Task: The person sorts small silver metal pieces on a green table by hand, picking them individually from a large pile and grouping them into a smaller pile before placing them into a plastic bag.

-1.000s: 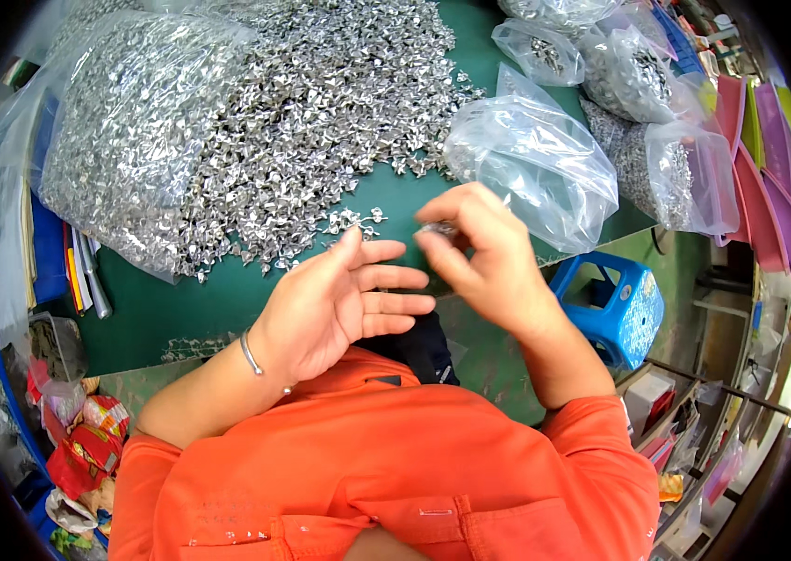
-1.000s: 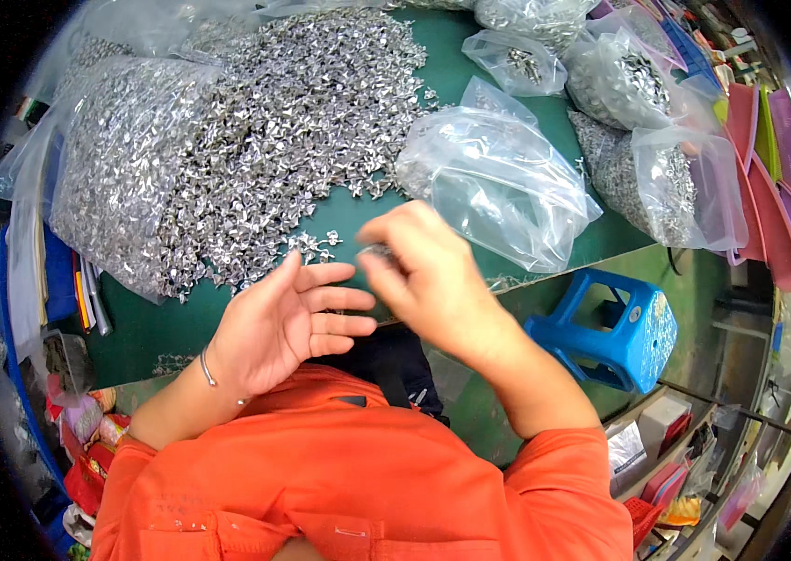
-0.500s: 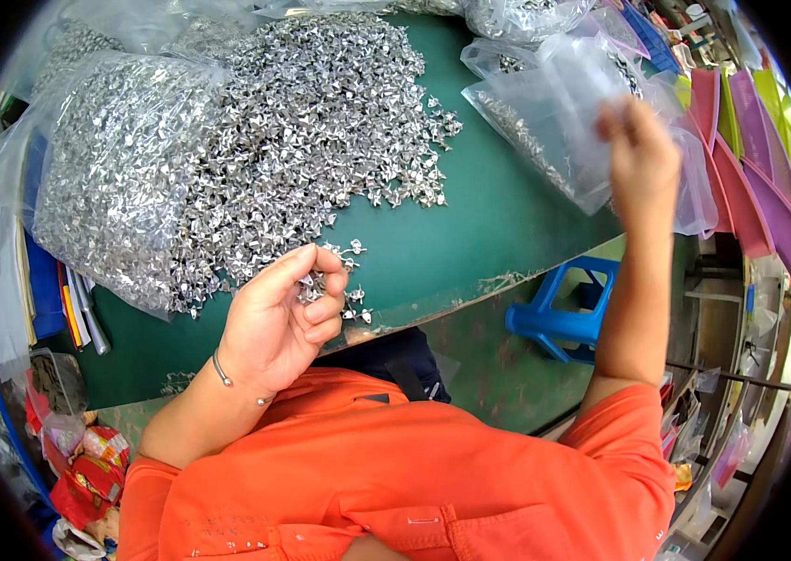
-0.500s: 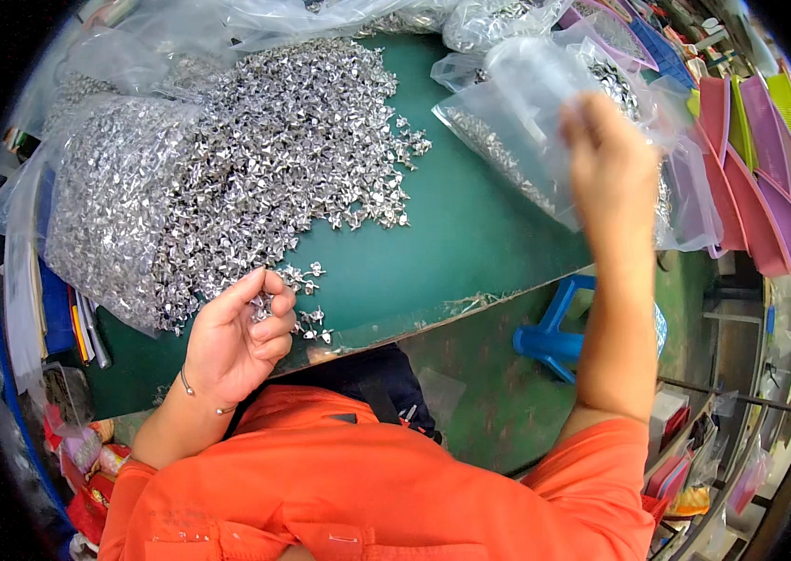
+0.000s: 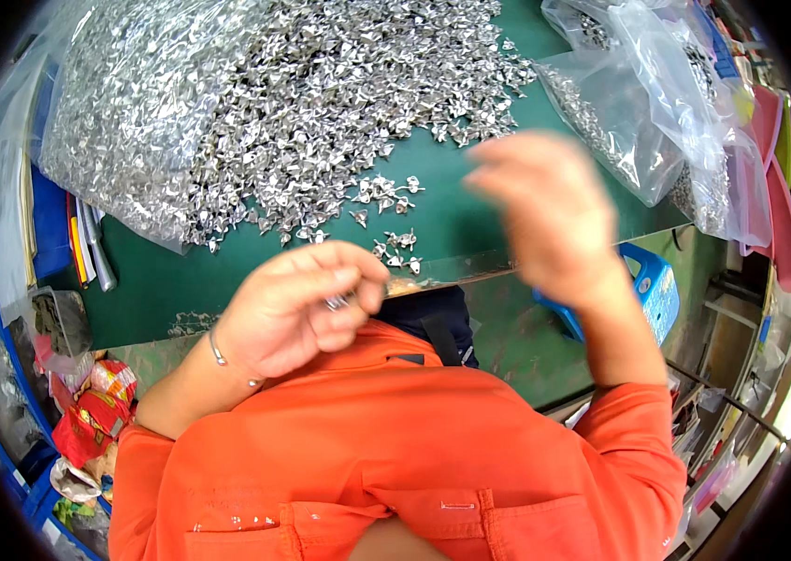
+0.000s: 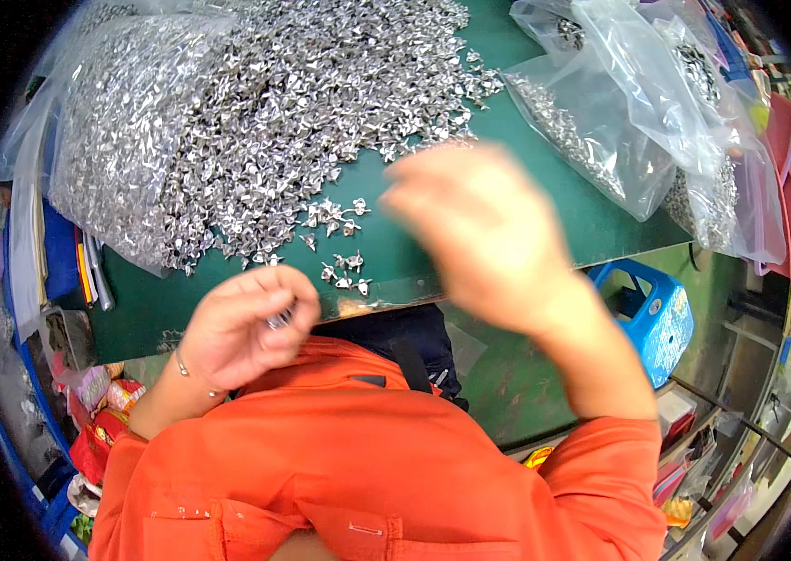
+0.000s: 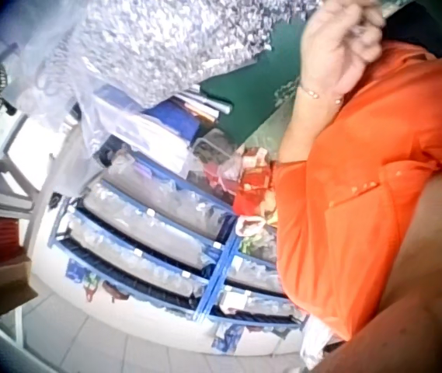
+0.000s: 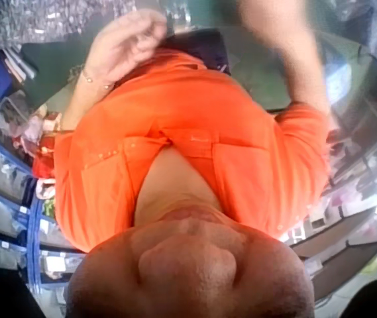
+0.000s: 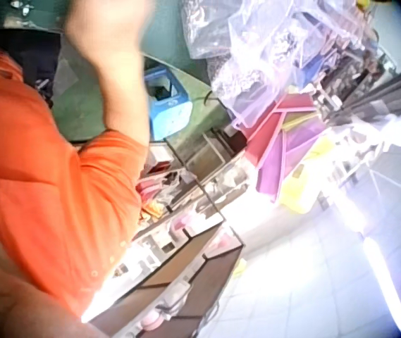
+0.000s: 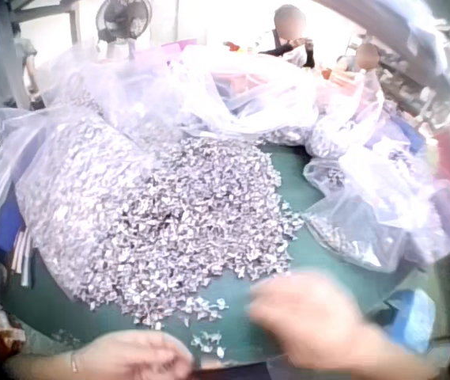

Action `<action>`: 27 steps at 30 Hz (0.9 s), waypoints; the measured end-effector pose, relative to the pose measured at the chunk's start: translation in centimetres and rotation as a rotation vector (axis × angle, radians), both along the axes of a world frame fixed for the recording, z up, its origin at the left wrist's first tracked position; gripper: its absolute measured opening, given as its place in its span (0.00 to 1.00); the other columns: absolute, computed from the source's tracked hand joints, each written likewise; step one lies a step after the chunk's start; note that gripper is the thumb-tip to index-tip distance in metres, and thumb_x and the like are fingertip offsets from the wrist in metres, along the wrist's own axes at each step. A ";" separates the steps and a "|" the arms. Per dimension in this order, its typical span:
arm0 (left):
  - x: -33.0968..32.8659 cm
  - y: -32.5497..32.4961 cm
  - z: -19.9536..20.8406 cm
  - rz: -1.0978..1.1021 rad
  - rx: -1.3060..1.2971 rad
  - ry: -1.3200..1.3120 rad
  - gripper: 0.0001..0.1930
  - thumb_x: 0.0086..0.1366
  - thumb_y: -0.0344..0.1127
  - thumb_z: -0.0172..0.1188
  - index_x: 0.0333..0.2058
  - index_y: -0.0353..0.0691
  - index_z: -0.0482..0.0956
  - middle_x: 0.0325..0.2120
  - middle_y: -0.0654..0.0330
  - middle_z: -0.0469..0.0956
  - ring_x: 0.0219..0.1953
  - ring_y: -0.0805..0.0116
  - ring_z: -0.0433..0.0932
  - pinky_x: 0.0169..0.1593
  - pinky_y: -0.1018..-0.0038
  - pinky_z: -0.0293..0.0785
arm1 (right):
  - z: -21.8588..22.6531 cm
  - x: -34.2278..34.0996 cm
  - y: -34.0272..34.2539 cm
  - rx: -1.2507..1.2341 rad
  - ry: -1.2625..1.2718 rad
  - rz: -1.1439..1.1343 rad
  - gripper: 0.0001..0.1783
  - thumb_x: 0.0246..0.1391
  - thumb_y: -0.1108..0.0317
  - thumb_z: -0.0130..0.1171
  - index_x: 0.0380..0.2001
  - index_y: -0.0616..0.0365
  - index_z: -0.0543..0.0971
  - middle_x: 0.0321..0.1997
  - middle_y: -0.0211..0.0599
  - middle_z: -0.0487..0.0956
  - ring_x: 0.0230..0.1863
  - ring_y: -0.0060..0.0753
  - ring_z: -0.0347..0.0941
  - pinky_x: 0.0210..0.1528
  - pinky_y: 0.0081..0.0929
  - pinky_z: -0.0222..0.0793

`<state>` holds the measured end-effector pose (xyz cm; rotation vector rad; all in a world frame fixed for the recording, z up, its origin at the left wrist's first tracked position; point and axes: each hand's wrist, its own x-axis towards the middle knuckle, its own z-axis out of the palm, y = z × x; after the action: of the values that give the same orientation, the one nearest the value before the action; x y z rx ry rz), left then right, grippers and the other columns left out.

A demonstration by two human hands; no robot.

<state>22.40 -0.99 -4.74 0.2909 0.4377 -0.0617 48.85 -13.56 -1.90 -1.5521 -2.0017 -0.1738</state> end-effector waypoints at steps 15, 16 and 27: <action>2.7 -6.4 -4.6 -0.267 -0.189 0.124 0.17 0.76 0.41 0.46 0.53 0.36 0.74 0.41 0.61 0.77 0.40 0.74 0.74 0.43 0.75 0.72 | -4.7 -1.8 -3.1 -0.038 0.670 -0.386 0.12 0.57 0.87 0.51 0.39 0.64 0.79 0.38 0.42 0.82 0.38 0.32 0.78 0.42 0.25 0.73; 3.0 -6.6 -5.1 -0.248 -0.202 0.107 0.17 0.77 0.41 0.46 0.53 0.36 0.74 0.41 0.61 0.77 0.40 0.74 0.74 0.44 0.74 0.73 | -4.9 -2.1 -3.2 -0.032 0.682 -0.393 0.12 0.57 0.87 0.51 0.40 0.64 0.79 0.38 0.42 0.82 0.38 0.32 0.78 0.42 0.25 0.73; 6.0 -7.9 -9.8 -0.253 -0.247 0.154 0.17 0.76 0.45 0.48 0.48 0.37 0.76 0.36 0.62 0.78 0.35 0.75 0.77 0.39 0.77 0.77 | -3.4 -3.0 -4.4 -0.213 0.457 -0.303 0.09 0.46 0.80 0.67 0.33 0.62 0.79 0.33 0.41 0.80 0.33 0.42 0.77 0.35 0.32 0.73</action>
<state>28.41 -8.91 -14.56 0.0972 0.5390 -0.3847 45.89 -17.96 -5.27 -1.8284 -1.4622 0.2646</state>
